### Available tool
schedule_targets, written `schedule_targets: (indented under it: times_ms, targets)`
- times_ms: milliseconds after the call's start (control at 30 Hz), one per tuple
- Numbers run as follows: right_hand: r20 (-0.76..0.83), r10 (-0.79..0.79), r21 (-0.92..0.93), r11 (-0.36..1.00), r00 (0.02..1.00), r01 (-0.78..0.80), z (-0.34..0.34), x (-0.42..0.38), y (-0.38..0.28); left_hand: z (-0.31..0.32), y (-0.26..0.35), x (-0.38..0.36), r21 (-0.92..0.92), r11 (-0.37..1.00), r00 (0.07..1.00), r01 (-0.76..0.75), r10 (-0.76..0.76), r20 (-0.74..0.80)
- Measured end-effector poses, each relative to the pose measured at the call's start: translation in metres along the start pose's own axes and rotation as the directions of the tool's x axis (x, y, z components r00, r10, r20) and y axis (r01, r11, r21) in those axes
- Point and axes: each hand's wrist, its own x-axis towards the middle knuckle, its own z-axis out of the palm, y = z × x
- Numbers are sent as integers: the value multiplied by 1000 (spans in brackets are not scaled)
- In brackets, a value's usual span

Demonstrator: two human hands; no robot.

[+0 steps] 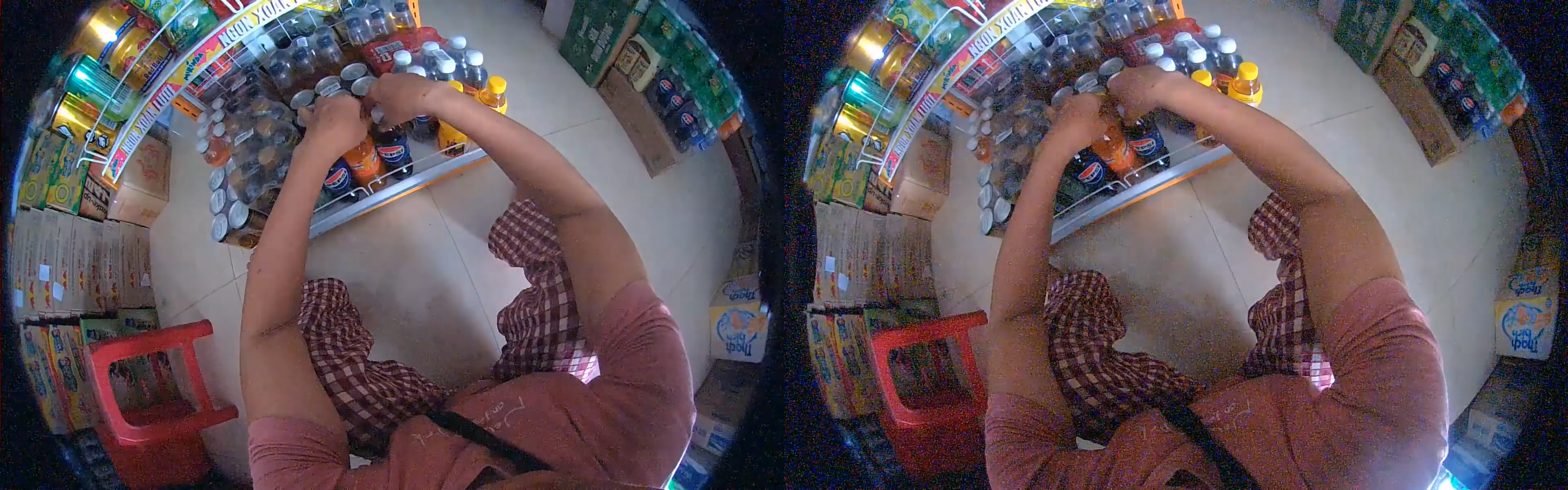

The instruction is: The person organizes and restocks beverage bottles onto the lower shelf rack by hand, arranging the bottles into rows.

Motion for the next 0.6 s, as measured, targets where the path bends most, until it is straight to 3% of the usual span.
schedule_targets:
  times_ms: [100,167,233,267,300,400,433,500,533,600]
  targets:
    - [2,-117,-6,993,993,117,-7,-6,14,12,-8,5,-93,988,989,-125,116,-96]
    - [-11,21,58,998,1000,-21,-30,-26,18,14,-6,3,-79,984,979,-157,145,-142]
    - [32,186,-44,982,982,-184,-46,-38,27,12,1,4,-66,979,965,-194,178,-190]
    - [47,299,-103,951,953,-293,-58,-49,23,10,6,6,-88,989,991,-119,112,-72]
    - [160,407,-127,912,899,-390,-43,-30,54,7,11,7,-99,994,998,-41,46,48]
    - [54,426,6,904,903,-427,-31,-60,61,9,21,7,-21,998,993,-56,58,101]
    - [29,328,-53,944,944,-326,-18,-60,69,-2,31,1,6,1000,988,6,-7,155]
    - [60,356,-90,932,932,-351,-5,-55,69,-8,40,-4,16,1000,991,9,-11,131]
    - [34,304,39,951,952,-306,-17,-64,54,-9,42,-4,23,1000,994,19,-21,106]
    - [-4,235,25,972,972,-234,-13,-58,62,-6,40,1,17,1000,994,-4,2,109]
